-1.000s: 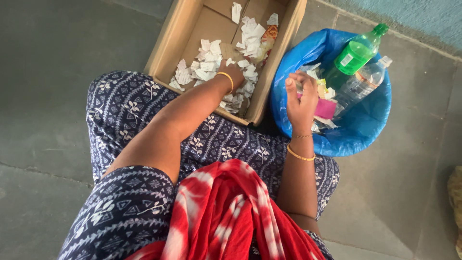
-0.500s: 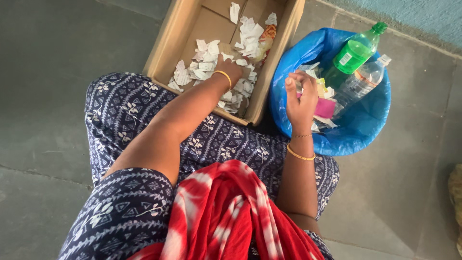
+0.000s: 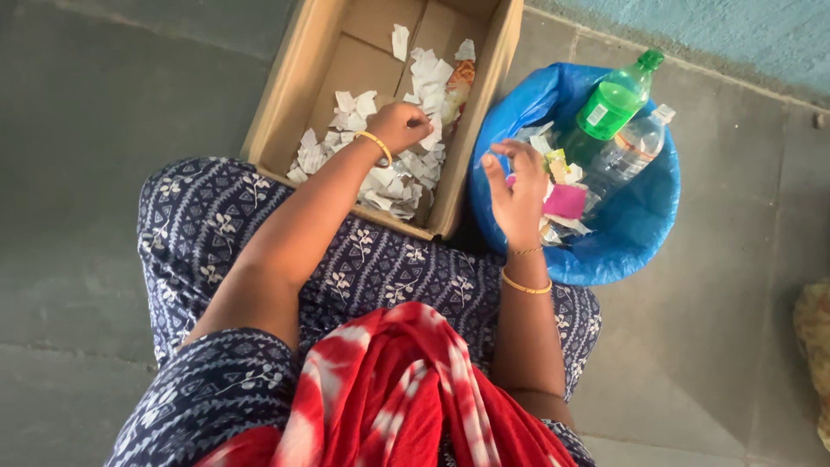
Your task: The person sits on the floor and sorts small pieces of paper and plastic from a cardboard box into a blue plastic bag. They handle items one at a time, occasionally unfolding or separating pieces before placing them into the bag.
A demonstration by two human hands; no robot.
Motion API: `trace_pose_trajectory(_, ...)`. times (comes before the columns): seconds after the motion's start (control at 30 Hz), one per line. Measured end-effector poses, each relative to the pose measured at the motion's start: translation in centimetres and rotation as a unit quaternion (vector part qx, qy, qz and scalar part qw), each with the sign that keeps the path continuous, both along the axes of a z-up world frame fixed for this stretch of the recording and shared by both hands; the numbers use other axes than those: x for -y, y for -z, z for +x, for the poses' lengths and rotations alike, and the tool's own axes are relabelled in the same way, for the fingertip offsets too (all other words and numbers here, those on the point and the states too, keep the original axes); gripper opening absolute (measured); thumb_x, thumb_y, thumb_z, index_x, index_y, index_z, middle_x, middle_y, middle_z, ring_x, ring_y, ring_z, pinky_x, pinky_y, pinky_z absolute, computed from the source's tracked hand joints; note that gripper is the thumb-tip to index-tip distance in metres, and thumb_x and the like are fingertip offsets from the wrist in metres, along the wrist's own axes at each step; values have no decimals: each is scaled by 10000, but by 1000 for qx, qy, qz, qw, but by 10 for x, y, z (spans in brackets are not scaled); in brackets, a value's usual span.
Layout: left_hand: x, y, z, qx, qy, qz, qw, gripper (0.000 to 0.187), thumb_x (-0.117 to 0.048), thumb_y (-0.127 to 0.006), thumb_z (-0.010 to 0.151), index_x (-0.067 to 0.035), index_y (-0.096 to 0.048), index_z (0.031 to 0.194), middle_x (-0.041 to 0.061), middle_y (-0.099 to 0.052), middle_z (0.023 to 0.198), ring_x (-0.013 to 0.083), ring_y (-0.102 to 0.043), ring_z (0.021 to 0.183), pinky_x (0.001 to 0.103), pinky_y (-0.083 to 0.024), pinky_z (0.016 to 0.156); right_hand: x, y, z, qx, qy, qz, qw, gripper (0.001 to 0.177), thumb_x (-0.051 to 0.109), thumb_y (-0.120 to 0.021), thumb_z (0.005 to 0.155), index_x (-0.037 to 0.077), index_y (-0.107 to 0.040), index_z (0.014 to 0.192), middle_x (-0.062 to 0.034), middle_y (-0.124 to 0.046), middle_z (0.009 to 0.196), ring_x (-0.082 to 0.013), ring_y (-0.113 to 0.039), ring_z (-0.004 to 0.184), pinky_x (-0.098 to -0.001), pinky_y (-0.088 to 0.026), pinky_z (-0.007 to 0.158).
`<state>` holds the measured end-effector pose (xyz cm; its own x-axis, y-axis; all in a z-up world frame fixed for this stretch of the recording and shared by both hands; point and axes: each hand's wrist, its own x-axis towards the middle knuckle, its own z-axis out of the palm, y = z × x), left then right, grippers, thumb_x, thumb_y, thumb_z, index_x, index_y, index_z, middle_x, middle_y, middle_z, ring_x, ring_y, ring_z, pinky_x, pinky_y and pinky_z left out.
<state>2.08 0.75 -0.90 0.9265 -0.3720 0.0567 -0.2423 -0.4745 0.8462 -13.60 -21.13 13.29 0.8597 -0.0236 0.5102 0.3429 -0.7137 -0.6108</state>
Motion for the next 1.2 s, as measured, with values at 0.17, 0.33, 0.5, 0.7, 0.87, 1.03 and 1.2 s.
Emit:
trace_pose_trajectory(0.17,6,-17,-6,-177,155,-236,943,230,-227,-810,877,-58,-753,1024,23,-765,946,60,-686,863,247,-551,777,-12,-10,-4,-69,0,-28,997,258,275,-720,983,126,-709,1194,-66,-703,1237,-309,-645,1173,-510,-411,1064)
trace_pose_trajectory(0.33,0,-55,-18,-155,209,-130,957,296,-239,-838,885,-17,-783,1072,44,-780,930,81,-690,861,250,-554,796,-29,-14,-4,-93,-27,-92,991,247,318,-749,933,202,-759,1151,-71,-661,1326,-309,-585,1259,-724,-187,1067)
trace_pose_trajectory(0.5,5,-60,-22,-185,262,-247,914,338,-196,-832,846,-34,-728,1124,15,-761,1025,65,-695,944,248,-570,848,-28,-6,0,-96,-24,-100,990,299,340,-760,923,168,-751,1167,-51,-692,1284,-289,-605,1223,-702,-214,1092)
trace_pose_trajectory(0.7,3,-59,-20,-183,232,-235,926,261,-229,-796,913,-46,-766,1095,14,-769,1003,55,-677,940,242,-537,864,0,4,5,-91,-18,33,995,221,268,-723,1009,182,-730,1212,-10,-704,1277,-242,-638,1213,-535,-435,1095)
trace_pose_trajectory(0.87,3,-59,-19,-166,198,-203,944,243,-269,-816,897,-51,-775,997,6,-765,924,50,-663,866,234,-529,802,-5,-1,0,-93,0,-22,995,187,165,-764,937,187,-778,1122,-47,-710,1255,-258,-654,1161,-568,-318,1094)
trace_pose_trajectory(1.03,3,-63,-21,-173,212,-185,944,278,-305,-841,878,-41,-765,923,-4,-745,846,46,-637,803,233,-513,747,-12,-8,0,-73,-41,-46,995,197,174,-767,928,192,-760,1124,-37,-692,1289,-258,-635,1188,-577,-286,1088)
trace_pose_trajectory(1.2,2,-73,-25,-172,232,-153,945,326,-352,-852,846,-44,-765,903,-11,-746,827,44,-646,788,228,-524,740,-22,-1,1,-63,-25,-73,995,187,233,-790,922,164,-751,1091,0,-729,1135,-248,-643,1118,-616,-254,1121)
